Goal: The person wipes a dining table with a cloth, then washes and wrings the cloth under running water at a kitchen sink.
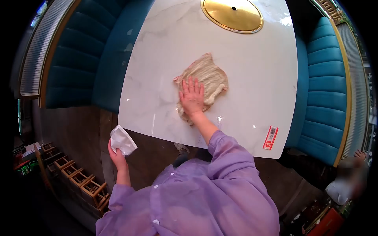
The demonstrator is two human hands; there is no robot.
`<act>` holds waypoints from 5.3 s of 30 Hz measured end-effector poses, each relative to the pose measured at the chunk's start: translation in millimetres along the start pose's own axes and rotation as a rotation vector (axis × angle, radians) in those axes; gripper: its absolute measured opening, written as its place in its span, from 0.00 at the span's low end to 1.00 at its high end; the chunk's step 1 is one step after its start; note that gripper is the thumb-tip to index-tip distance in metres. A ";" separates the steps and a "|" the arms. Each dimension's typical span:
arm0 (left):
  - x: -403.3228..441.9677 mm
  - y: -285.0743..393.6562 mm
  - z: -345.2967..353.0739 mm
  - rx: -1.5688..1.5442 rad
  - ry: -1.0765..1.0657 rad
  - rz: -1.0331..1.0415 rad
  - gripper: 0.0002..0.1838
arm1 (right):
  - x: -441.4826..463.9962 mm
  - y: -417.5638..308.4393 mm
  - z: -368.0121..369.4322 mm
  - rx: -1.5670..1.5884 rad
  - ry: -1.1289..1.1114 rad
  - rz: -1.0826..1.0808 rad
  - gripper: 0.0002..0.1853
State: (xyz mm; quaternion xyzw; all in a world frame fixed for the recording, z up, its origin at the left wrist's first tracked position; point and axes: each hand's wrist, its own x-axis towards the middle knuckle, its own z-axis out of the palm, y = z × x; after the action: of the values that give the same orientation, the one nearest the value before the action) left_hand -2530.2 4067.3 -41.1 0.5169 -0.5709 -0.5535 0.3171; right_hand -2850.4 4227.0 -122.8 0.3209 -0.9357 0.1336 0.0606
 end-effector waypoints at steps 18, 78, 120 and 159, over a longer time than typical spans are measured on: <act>3.8 -15.2 -49.6 -0.001 -0.313 0.039 0.21 | -259.0 173.1 -77.2 -0.438 0.103 0.901 0.27; 72.5 28.7 168.6 0.261 -0.640 0.023 0.23 | 134.2 111.1 -92.8 1.895 0.258 0.793 0.19; 69.5 70.3 183.3 0.464 -0.615 -0.009 0.18 | 275.2 389.0 -3.0 0.154 0.365 0.596 0.26; -14.2 16.7 176.7 0.227 -0.544 0.168 0.23 | -231.4 264.1 -105.9 -0.168 0.197 0.896 0.24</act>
State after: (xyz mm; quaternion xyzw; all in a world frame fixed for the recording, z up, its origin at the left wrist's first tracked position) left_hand -2695.5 4131.9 -55.0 0.3327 -0.7337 -0.5763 0.1375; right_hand -2828.3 4593.1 -123.3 -0.1352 -0.9794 0.1003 0.1113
